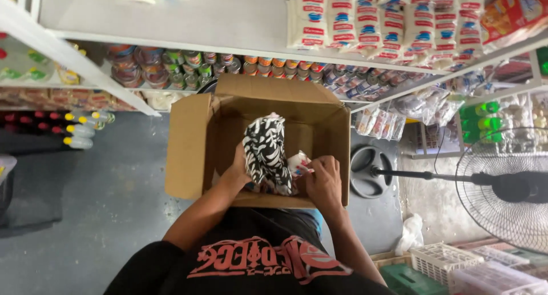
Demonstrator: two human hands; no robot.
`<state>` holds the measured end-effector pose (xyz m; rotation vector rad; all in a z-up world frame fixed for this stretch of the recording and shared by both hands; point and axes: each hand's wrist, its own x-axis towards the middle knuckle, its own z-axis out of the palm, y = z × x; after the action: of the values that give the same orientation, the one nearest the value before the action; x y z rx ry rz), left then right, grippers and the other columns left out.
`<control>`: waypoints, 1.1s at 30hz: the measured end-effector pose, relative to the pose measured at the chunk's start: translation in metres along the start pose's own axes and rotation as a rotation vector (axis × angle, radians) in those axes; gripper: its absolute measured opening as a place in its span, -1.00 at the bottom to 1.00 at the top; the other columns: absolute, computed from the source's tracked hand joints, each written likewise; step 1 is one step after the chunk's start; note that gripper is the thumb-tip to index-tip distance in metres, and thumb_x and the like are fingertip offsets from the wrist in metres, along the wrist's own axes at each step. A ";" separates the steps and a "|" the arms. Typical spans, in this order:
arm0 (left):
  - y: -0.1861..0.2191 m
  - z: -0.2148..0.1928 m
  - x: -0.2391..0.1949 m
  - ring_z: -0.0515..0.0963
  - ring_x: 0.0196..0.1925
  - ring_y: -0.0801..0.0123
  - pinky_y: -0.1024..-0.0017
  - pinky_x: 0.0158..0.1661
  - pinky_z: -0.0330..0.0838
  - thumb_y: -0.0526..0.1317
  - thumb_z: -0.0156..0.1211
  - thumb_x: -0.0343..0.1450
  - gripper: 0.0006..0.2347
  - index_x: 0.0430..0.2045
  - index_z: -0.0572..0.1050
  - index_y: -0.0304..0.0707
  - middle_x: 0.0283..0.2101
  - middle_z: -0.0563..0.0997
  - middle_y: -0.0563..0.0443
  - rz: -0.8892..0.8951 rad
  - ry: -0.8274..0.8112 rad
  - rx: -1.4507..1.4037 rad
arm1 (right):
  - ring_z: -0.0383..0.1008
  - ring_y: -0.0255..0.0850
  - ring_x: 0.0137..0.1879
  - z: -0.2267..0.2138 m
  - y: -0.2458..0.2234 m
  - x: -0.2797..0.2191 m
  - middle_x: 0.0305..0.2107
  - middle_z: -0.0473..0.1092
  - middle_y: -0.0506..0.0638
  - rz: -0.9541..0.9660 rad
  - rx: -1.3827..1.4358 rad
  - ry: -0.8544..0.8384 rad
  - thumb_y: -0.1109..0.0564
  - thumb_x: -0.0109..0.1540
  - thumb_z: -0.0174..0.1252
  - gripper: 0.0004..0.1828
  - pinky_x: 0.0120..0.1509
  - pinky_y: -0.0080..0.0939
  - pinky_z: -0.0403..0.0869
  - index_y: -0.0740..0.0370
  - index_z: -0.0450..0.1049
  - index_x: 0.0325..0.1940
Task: The person takes bags of sugar from a metal store shelf and places them into a cardboard box on the floor, subsequently using a patterned cloth to cover or separate the items inside the box.
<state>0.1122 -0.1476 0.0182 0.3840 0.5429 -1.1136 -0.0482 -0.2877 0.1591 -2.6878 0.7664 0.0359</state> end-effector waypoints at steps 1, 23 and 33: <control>-0.002 0.003 0.004 0.66 -0.02 0.14 0.17 0.01 0.58 0.07 -0.09 0.53 -0.57 0.05 0.53 -0.28 0.03 0.64 -0.08 0.017 -0.048 0.114 | 0.41 0.19 0.14 -0.004 -0.003 -0.002 -0.08 0.34 0.17 -0.117 0.166 0.117 0.22 0.15 0.24 -0.85 0.08 0.09 0.46 0.25 0.50 -0.20; -0.044 -0.008 -0.032 0.46 0.18 -0.18 0.12 0.12 0.38 -0.12 0.53 0.13 -0.24 0.20 0.27 -0.43 0.16 0.46 -0.39 0.656 -0.549 1.944 | 0.55 0.03 0.02 0.050 0.014 -0.043 -0.01 0.46 0.18 -0.100 0.436 0.432 0.20 0.34 0.20 -0.87 0.05 -0.08 0.54 0.28 0.42 -0.10; -0.029 0.017 -0.043 0.62 -0.15 -0.24 -0.01 -0.14 0.49 -0.14 0.35 0.26 -0.60 -0.10 0.44 -0.33 -0.22 0.64 -0.32 0.322 -0.395 2.069 | 0.57 0.02 -0.17 0.039 0.000 -0.037 -0.12 0.48 0.15 0.095 0.412 0.294 0.16 0.35 0.15 -0.84 -0.16 -0.10 0.54 0.30 0.43 -0.05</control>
<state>0.0745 -0.1370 0.0563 1.8529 -1.2240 -1.0125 -0.0768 -0.2559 0.1271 -2.2868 0.8763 -0.4527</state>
